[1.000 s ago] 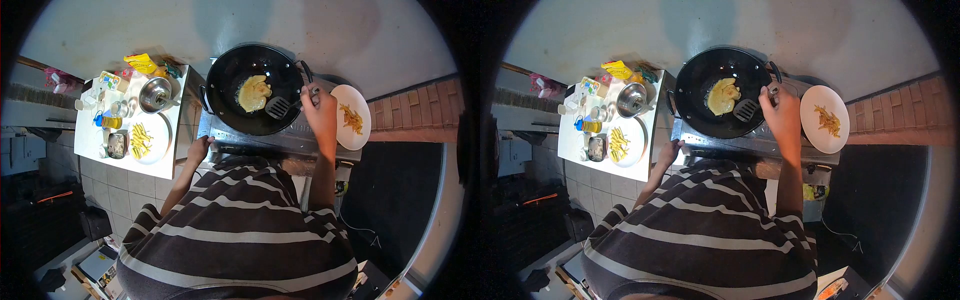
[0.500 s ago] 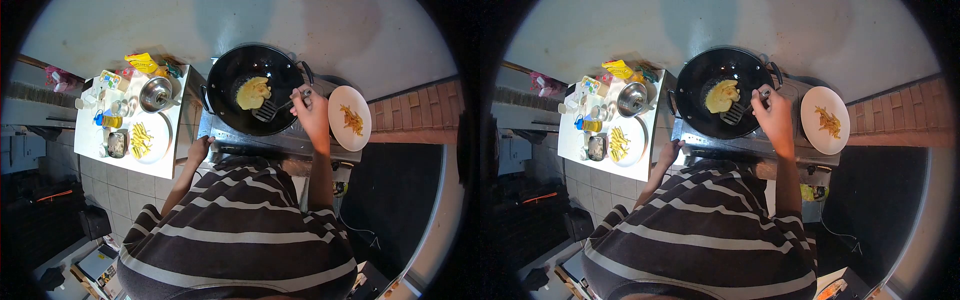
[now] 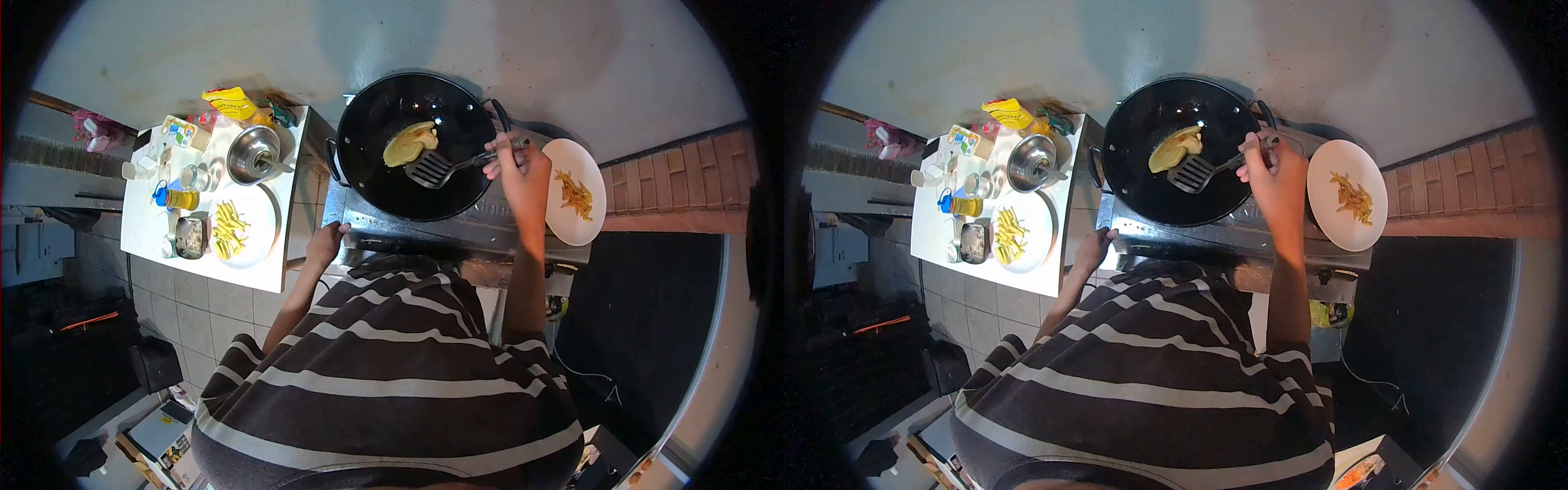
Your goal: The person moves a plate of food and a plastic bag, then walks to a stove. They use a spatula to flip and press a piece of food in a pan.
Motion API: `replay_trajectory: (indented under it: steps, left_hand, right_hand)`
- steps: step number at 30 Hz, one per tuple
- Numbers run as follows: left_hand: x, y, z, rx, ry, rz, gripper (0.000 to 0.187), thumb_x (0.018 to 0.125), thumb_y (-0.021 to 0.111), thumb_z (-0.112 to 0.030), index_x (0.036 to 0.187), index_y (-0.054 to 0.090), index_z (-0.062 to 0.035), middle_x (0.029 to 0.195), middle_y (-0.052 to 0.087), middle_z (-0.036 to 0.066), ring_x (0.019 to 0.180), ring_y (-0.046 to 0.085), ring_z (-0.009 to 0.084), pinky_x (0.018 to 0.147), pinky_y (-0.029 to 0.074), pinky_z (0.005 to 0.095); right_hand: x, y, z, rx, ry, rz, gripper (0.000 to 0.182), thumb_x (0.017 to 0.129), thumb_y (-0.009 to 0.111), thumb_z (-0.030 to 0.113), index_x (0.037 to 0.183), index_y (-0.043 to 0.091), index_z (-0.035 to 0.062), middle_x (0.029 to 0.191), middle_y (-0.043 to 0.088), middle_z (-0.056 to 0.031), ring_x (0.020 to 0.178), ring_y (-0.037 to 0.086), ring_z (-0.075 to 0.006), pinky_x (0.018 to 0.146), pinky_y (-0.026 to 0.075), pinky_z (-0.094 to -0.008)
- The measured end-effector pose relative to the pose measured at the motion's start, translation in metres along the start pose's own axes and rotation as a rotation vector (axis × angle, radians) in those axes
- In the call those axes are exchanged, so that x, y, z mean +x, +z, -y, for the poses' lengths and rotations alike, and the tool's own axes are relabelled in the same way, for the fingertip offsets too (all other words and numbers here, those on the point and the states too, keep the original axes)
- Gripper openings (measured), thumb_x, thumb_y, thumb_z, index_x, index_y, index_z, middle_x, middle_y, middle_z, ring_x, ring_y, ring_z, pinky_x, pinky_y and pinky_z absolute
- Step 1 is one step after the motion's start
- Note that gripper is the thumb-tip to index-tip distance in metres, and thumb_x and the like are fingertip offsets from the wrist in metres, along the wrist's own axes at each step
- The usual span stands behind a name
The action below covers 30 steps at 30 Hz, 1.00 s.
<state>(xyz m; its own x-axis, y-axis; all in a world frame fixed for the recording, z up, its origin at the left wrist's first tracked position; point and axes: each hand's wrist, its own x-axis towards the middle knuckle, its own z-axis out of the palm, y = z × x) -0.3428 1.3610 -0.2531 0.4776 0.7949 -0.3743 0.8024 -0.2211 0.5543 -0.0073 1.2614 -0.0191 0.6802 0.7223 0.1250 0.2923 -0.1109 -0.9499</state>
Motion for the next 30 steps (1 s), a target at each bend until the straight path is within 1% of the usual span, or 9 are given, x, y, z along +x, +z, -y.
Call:
replay_trajectory:
  steps: [2, 8, 10, 14, 16, 22, 26, 29, 30]
  left_hand:
    - [-0.001, 0.0, -0.001, 0.001, 0.009, -0.019, 0.054, 0.096, 0.043, -0.056, 0.101, 0.065, -0.007, 0.092, 0.066, 0.026, 0.093, 0.062, 0.0456, 0.077, 0.047, 0.0553]
    - [0.001, 0.0, 0.001, -0.01, -0.012, 0.017, 0.054, 0.096, 0.042, -0.056, 0.1, 0.065, -0.008, 0.092, 0.066, 0.025, 0.093, 0.061, 0.0464, 0.077, 0.046, 0.056]
    - [0.0, 0.0, 0.0, -0.011, -0.005, 0.007, 0.054, 0.096, 0.042, -0.057, 0.1, 0.065, -0.008, 0.092, 0.066, 0.025, 0.093, 0.061, 0.0467, 0.077, 0.046, 0.0563]
    - [0.001, 0.0, 0.0, -0.012, 0.013, 0.006, 0.053, 0.096, 0.042, -0.056, 0.101, 0.064, -0.0081, 0.092, 0.066, 0.025, 0.093, 0.061, 0.0469, 0.078, 0.046, 0.0566]
    - [-0.002, -0.004, -0.007, -0.012, 0.012, 0.0, 0.056, 0.098, 0.045, -0.05, 0.1, 0.064, 0.0018, 0.089, 0.065, 0.029, 0.092, 0.061, 0.048, 0.077, 0.047, 0.0522]
    - [-0.001, -0.004, -0.006, 0.009, 0.006, 0.013, 0.055, 0.098, 0.044, -0.05, 0.101, 0.064, 0.001, 0.092, 0.065, 0.03, 0.094, 0.061, 0.0477, 0.079, 0.047, 0.0529]
    - [0.0, -0.002, -0.004, -0.006, 0.017, -0.015, 0.056, 0.098, 0.044, -0.051, 0.1, 0.064, 0.0008, 0.091, 0.065, 0.029, 0.093, 0.061, 0.0476, 0.079, 0.047, 0.0528]
    - [0.001, -0.002, -0.002, 0.014, -0.007, 0.023, 0.056, 0.098, 0.044, -0.052, 0.102, 0.064, 0.0008, 0.091, 0.065, 0.029, 0.094, 0.061, 0.0474, 0.079, 0.047, 0.0523]
    - [0.002, 0.0, 0.0, 0.008, 0.005, 0.009, 0.054, 0.098, 0.043, -0.053, 0.1, 0.064, -0.0032, 0.091, 0.066, 0.028, 0.093, 0.062, 0.047, 0.078, 0.047, 0.0543]
  right_hand:
    - [0.0, 0.0, 0.001, 0.024, -0.017, -0.007, 0.02, 0.098, 0.057, 0.016, 0.093, 0.06, -0.0031, 0.082, 0.07, -0.0115, 0.056, 0.063, -0.0128, 0.052, 0.05, -0.024]
    - [-0.003, 0.006, 0.009, -0.027, -0.015, 0.032, 0.02, 0.098, 0.057, 0.016, 0.09, 0.061, -0.0026, 0.081, 0.07, -0.0103, 0.056, 0.063, -0.0117, 0.053, 0.05, -0.0241]
    - [-0.005, 0.007, 0.013, -0.045, -0.024, 0.003, 0.023, 0.094, 0.062, 0.018, 0.085, 0.063, -0.003, 0.075, 0.069, -0.0086, 0.056, 0.064, -0.0101, 0.052, 0.05, -0.0233]
    - [-0.006, 0.009, 0.013, -0.014, -0.045, 0.006, 0.023, 0.094, 0.063, 0.018, 0.084, 0.063, -0.0025, 0.072, 0.068, -0.0073, 0.056, 0.063, -0.009, 0.051, 0.05, -0.0222]
    - [-0.005, 0.011, 0.013, 0.008, -0.067, 0.005, 0.022, 0.094, 0.063, 0.017, 0.083, 0.062, -0.0017, 0.069, 0.065, -0.0049, 0.055, 0.062, -0.0079, 0.05, 0.049, -0.0214]
    - [-0.003, 0.013, 0.017, -0.006, -0.075, 0.014, 0.023, 0.094, 0.063, 0.018, 0.078, 0.059, 0.0008, 0.062, 0.058, -0.0007, 0.054, 0.061, -0.0066, 0.05, 0.048, -0.0215]
    - [-0.004, 0.012, 0.012, -0.057, -0.054, 0.03, 0.024, 0.095, 0.062, 0.018, 0.078, 0.059, 0.0018, 0.059, 0.056, 0.0004, 0.053, 0.06, -0.0056, 0.049, 0.046, -0.0214]
    - [-0.006, 0.011, 0.004, -0.072, -0.029, 0.057, 0.025, 0.095, 0.062, 0.019, 0.077, 0.059, 0.0017, 0.057, 0.054, 0.0006, 0.052, 0.059, -0.0051, 0.049, 0.044, -0.0214]
    - [-0.007, 0.01, 0.002, -0.071, -0.03, 0.054, 0.025, 0.095, 0.062, 0.019, 0.077, 0.059, 0.0014, 0.056, 0.054, 0.0005, 0.051, 0.058, -0.005, 0.049, 0.044, -0.0215]
